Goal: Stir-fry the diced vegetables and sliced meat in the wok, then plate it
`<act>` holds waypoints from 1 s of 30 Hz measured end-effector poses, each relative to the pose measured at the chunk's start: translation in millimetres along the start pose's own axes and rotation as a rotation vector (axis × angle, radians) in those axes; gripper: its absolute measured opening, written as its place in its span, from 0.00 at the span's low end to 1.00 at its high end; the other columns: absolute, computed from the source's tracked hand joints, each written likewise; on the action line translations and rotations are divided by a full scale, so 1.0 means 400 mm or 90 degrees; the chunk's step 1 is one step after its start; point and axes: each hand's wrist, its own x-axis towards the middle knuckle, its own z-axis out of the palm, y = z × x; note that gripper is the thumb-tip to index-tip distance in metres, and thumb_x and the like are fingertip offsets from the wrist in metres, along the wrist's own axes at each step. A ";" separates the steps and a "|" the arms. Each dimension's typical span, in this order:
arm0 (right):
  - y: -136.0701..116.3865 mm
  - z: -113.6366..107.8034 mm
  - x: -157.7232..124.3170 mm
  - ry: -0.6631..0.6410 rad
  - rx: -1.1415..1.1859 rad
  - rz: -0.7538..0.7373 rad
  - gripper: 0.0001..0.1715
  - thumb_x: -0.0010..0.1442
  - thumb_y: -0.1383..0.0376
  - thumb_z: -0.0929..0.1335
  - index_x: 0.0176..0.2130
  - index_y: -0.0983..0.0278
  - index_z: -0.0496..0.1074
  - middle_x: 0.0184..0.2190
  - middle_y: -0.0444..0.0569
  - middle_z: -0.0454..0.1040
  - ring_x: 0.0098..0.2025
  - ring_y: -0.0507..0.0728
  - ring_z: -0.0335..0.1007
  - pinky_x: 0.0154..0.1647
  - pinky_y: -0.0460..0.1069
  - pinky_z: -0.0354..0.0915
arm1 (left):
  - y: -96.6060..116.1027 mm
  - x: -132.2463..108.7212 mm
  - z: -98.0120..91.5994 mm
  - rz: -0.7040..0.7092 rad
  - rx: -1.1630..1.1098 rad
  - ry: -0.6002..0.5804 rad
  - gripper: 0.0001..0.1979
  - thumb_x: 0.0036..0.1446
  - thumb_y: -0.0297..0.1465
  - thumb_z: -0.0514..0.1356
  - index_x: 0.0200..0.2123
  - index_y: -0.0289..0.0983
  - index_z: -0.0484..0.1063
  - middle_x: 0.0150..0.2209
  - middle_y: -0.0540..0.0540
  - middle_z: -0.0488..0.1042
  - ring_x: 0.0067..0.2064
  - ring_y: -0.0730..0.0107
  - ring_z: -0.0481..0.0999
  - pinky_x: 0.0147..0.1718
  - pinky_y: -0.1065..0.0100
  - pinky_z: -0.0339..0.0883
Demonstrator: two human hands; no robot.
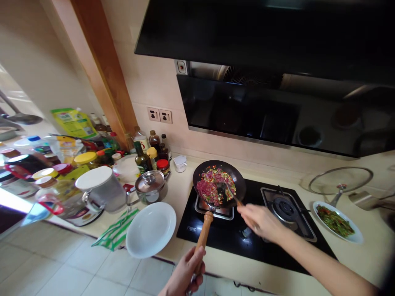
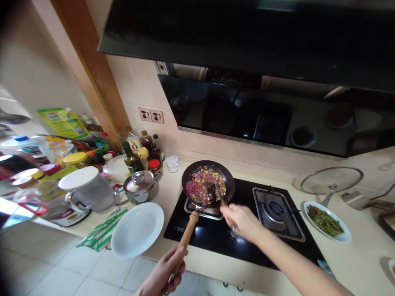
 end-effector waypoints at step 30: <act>-0.230 -0.033 0.077 -0.274 -0.168 -0.079 0.14 0.53 0.70 0.65 0.40 0.59 0.72 0.25 0.44 0.68 0.24 0.52 0.61 0.23 0.46 0.54 | -0.051 0.011 -0.031 -0.013 -0.005 -0.126 0.29 0.46 0.55 0.59 0.39 0.40 0.55 0.22 0.56 0.68 0.15 0.78 0.66 0.11 0.76 0.49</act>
